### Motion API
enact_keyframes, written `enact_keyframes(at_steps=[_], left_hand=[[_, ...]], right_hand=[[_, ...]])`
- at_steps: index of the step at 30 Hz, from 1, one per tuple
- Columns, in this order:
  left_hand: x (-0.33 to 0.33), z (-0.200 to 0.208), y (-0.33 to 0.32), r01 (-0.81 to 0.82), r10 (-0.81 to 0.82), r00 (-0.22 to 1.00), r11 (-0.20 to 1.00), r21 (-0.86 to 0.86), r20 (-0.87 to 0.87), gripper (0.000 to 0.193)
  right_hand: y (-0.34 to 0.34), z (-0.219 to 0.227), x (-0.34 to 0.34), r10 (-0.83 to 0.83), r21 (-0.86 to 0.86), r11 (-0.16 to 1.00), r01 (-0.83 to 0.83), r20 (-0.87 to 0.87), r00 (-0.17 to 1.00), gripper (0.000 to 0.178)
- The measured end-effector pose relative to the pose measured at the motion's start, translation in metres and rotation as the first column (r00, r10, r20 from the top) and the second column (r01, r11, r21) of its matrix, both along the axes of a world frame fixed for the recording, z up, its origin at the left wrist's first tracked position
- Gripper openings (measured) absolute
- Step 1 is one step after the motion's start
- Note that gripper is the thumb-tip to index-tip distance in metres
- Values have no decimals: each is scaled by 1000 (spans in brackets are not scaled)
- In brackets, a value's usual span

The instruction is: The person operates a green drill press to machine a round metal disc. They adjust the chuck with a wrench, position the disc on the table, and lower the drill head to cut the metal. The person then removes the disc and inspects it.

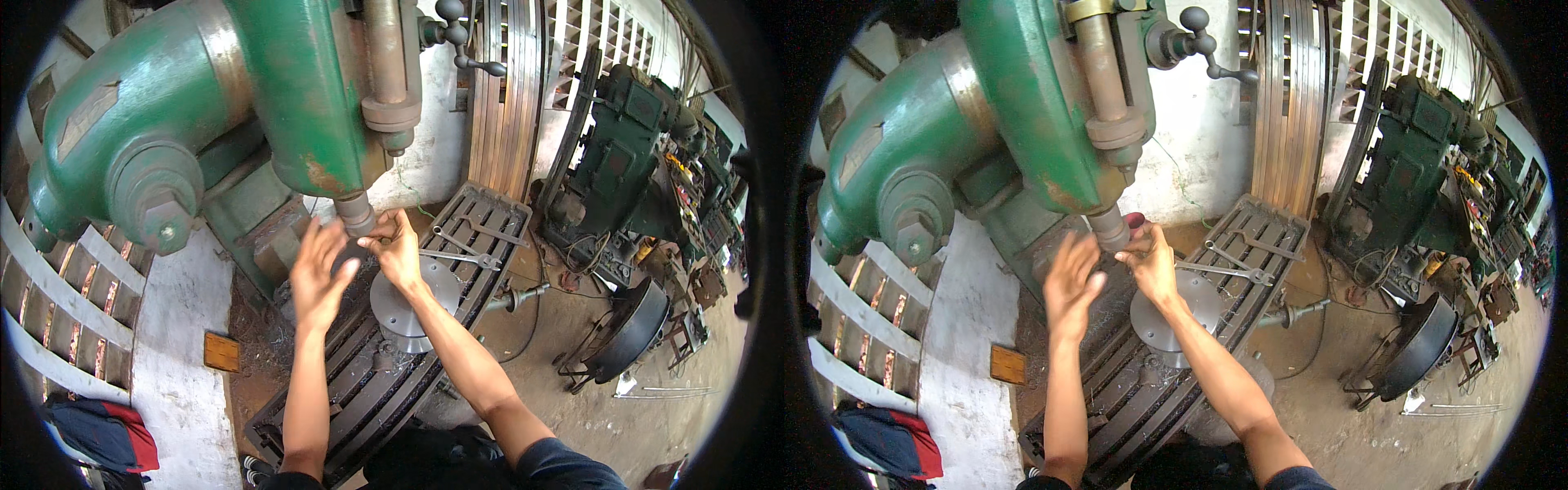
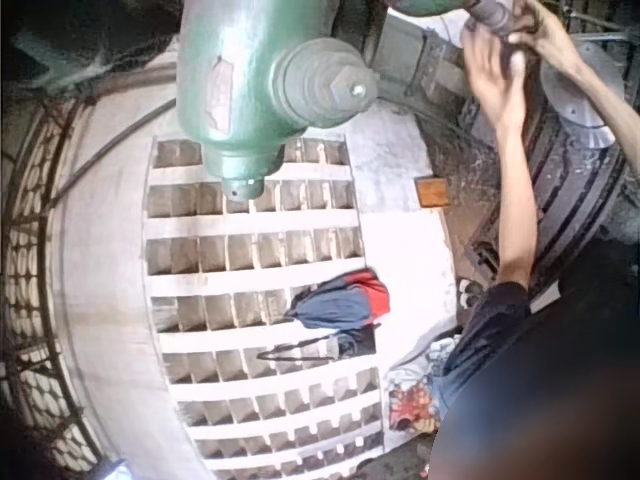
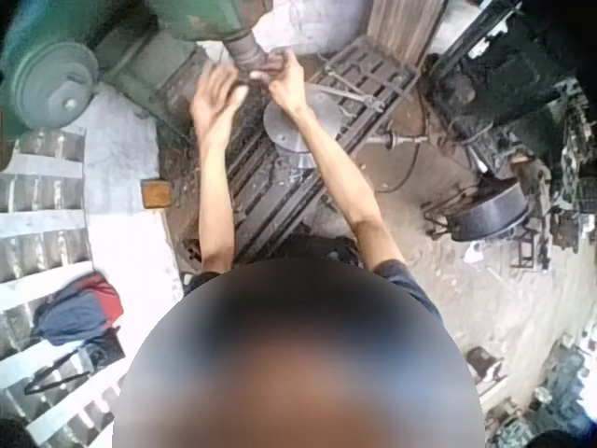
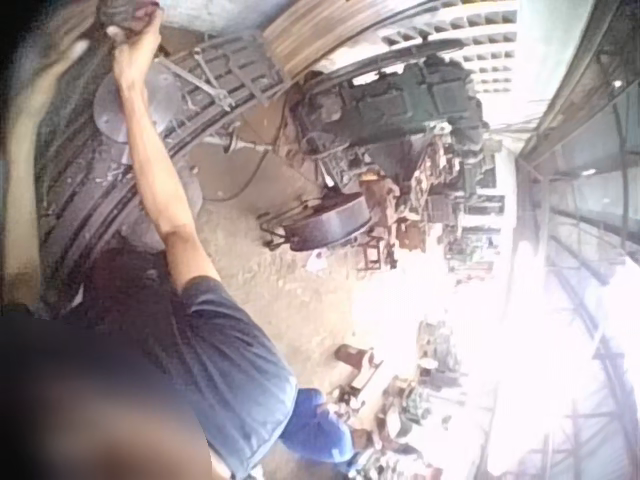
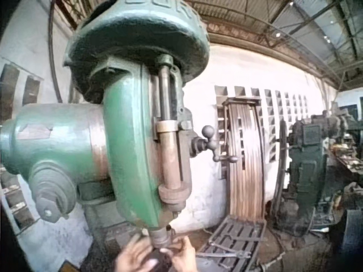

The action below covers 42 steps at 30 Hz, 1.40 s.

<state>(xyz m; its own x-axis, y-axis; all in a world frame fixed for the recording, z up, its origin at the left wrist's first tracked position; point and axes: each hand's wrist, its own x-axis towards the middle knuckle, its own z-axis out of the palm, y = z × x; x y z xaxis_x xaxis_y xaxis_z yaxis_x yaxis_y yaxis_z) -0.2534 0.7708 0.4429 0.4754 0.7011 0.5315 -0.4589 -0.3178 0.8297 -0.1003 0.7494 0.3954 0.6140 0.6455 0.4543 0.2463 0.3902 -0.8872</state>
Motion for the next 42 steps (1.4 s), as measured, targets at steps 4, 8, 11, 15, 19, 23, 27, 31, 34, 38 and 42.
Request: enact_keyframes(at_steps=[4, 8, 11, 15, 19, 23, 27, 31, 34, 38, 42], left_hand=[[1, 5, 34, -120, 115, 990, 992, 51, 82, 81], [55, 3, 46, 67, -69, 971, 998, -19, -231, 77], [26, -9, 4, 34, -33, 999, 994, 102, -19, 79], [-18, -13, -13, 33, -28, 997, 997, 74, -67, 85], [31, 3, 59, 0, 0, 1000, 997, 75, -11, 77], [53, -6, 51, 120, -106, 980, 990, 74, -167, 74], [9, -8, 4, 23, -5, 996, 982, 185, -94, 84], [2, 2, 20, -11, 16, 999, 995, 104, -49, 82], [41, 22, 81, 256, -238, 955, 963, 85, -176, 83], [62, 23, 99, 539, -513, 819, 841, 40, -258, 62], [62, 27, 76, 355, -343, 913, 935, 17, -219, 55]], right_hand=[[0, 0, 0, -19, -29, 999, 20, 18, 1000, 41], [-1, 2, -2, 50, 4, 999, -50, -66, 997, 40], [-1, 2, -1, 44, 28, 999, -43, -38, 998, 41], [0, -1, 1, 18, -27, 999, -19, -27, 999, 43], [1, -3, 2, 12, 21, 1000, -13, 25, 1000, 42], [1, 0, 1, 2, -59, 998, -3, -24, 1000, 42], [-2, 4, 1, 43, -61, 997, -44, -12, 999, 42], [-4, 5, 1, 3, 3, 1000, -3, 65, 998, 43], [-2, 3, 1, 27, -46, 999, -26, 4, 1000, 43], [2, 1, 3, 59, 22, 998, -58, -35, 998, 41], [3, 1, 3, 107, 63, 993, -101, -100, 989, 41]])
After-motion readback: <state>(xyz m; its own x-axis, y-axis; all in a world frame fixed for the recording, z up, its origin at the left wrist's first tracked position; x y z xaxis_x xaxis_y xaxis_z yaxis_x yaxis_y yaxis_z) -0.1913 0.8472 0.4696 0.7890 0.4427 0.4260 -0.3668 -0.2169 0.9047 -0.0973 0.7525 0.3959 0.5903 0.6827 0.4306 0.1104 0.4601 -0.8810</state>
